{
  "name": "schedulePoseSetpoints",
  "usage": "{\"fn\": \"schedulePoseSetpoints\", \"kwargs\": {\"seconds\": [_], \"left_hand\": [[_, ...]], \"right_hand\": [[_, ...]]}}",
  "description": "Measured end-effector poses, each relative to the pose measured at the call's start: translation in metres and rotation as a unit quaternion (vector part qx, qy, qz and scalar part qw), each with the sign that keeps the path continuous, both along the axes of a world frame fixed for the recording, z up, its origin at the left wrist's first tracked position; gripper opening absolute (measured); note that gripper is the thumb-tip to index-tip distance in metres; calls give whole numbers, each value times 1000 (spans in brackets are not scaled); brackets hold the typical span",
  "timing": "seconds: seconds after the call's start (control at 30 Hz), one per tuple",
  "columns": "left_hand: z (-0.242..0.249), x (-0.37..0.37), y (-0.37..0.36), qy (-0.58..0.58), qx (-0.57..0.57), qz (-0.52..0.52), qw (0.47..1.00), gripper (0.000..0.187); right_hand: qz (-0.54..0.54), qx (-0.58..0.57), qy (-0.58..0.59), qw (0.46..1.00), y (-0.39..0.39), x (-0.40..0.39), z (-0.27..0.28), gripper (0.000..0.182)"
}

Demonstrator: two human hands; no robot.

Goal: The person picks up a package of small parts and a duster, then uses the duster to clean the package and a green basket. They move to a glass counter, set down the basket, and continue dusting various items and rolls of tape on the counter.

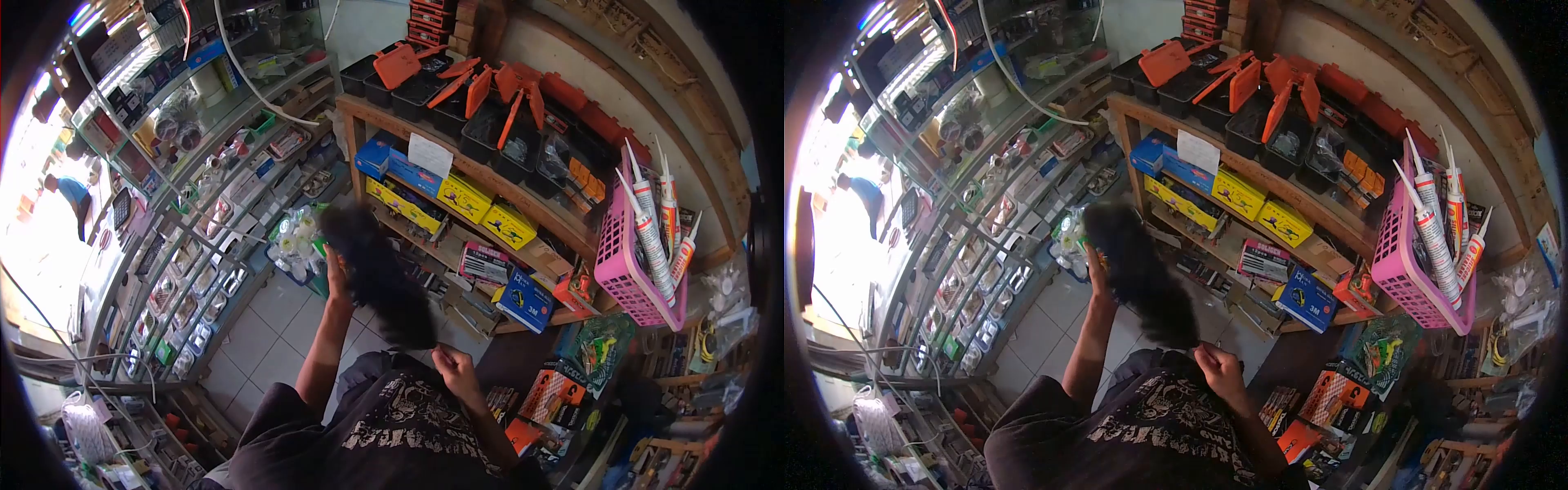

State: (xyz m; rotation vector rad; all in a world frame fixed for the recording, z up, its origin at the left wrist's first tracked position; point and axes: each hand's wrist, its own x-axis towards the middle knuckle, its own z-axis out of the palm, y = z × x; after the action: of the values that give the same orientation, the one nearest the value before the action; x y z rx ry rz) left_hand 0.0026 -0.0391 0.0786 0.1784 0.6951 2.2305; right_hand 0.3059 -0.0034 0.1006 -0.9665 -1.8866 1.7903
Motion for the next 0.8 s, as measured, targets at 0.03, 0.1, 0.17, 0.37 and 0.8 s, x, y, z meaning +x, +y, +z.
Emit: {"fn": "schedulePoseSetpoints", "kwargs": {"seconds": [0.03, 0.1, 0.17, 0.37, 0.8], "left_hand": [[-8, -2, 3, -22, 63, -58, 996, 66], [-28, -3, 17, -37, 345, -265, 900, 66], [13, 17, 5, 28, -128, 19, 991, 64], [-31, 13, 9, 11, -36, -77, 996, 67], [-40, 70, -8, -22, -95, -313, 945, 56]], "right_hand": [[26, 34, -44, 998, 2, 1, 3, 24], [48, 66, -88, 993, 2, 3, -3, 24], [-50, -3, -5, 999, 0, 2, -21, 25], [-47, 41, -32, 998, -8, 0, -5, 24], [-615, 84, 299, 725, 16, 61, -18, 31]]}}
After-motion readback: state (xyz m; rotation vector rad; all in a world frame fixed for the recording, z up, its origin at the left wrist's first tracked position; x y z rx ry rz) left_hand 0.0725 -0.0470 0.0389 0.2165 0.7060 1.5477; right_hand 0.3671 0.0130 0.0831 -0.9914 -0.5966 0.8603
